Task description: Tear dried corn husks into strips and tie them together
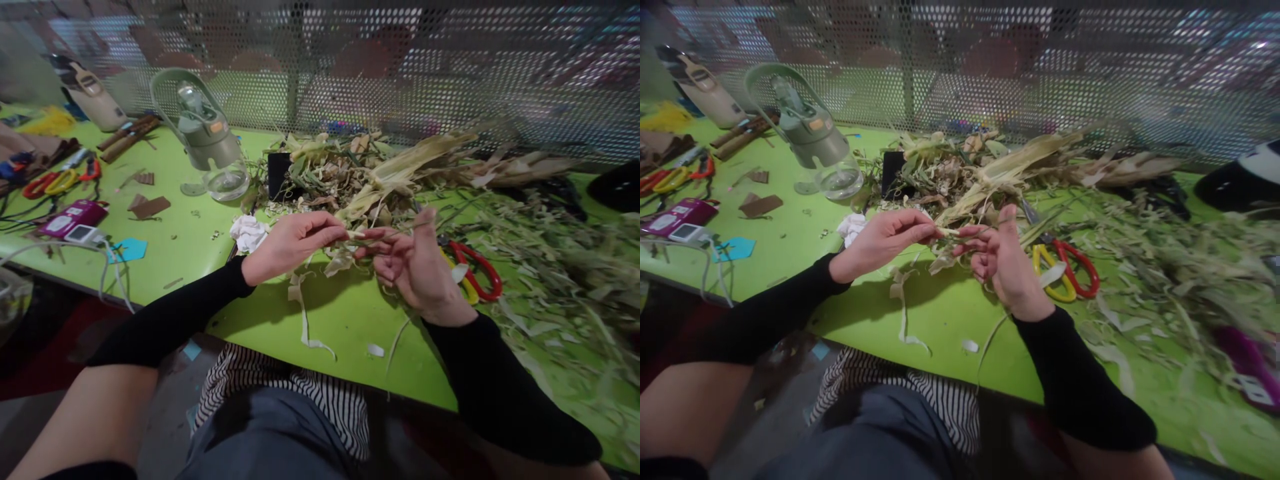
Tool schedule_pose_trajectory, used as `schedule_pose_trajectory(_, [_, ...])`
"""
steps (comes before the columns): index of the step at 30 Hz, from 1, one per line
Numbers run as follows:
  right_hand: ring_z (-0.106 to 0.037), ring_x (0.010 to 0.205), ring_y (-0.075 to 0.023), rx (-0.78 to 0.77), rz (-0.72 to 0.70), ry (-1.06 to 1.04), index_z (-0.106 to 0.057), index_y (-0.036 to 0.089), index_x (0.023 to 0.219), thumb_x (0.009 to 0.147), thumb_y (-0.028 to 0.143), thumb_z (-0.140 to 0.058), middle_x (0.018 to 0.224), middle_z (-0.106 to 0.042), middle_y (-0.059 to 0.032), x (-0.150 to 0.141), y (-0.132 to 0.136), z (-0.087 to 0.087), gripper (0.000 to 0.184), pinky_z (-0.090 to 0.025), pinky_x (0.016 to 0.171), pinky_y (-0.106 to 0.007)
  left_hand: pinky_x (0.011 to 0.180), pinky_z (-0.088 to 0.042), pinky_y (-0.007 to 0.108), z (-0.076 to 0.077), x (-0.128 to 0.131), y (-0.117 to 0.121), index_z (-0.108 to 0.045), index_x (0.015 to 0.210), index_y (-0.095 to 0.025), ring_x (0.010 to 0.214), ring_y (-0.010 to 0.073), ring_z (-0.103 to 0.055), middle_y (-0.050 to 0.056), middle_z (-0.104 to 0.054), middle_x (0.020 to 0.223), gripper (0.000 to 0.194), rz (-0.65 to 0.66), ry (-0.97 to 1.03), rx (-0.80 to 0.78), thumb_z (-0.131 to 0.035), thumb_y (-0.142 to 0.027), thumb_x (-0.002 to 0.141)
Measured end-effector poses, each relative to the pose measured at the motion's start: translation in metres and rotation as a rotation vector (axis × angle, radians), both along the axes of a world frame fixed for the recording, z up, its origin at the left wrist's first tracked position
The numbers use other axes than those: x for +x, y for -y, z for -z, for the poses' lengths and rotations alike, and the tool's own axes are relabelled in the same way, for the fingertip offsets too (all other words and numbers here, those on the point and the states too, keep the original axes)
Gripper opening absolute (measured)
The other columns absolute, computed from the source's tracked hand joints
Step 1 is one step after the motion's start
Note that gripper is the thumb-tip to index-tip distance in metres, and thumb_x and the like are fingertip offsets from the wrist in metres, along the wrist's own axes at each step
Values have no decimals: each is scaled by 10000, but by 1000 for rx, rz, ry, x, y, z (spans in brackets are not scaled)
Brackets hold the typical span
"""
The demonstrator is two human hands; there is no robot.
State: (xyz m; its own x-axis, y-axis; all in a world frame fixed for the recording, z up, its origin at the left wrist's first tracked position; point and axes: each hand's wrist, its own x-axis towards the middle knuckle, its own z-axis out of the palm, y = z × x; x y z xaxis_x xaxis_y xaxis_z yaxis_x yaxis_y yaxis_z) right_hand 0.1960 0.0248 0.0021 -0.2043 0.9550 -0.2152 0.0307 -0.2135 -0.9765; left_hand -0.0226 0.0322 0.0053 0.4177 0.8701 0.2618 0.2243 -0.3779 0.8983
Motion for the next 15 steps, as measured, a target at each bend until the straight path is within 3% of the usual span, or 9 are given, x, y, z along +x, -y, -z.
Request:
schedule_pose_trajectory(5, [-245, 402, -82, -4, 93, -75, -694, 183, 919, 849, 874, -301, 759, -687, -104, 6, -8, -8, 798, -171, 388, -311, 785, -510, 245, -6, -1, 3, -710, 949, -134, 829, 111, -637, 70, -742, 960, 338, 4, 44, -66, -564, -439, 958])
schedule_pose_trajectory(9, [-305, 453, -94, 55, 212, -100, -675, 168, 854, 879, 832, -348, 752, -635, -98, 11, -13, -8, 740, -202, 407, -304, 807, -540, 250, -15, -4, 3, -701, 943, -116, 824, 99, -652, 82, -755, 987, 282, 49, 116, -208, -593, -376, 945])
schedule_pose_trajectory(15, [-342, 505, -87, 130, 578, -296, -636, 183, 850, 1011, 501, -423, 789, -569, -42, 30, -25, -13, 416, -262, 461, -288, 789, -564, 221, -22, -11, -1, -704, 925, -115, 802, 75, -668, 79, -767, 1000, 237, -42, 249, -257, -617, -334, 950])
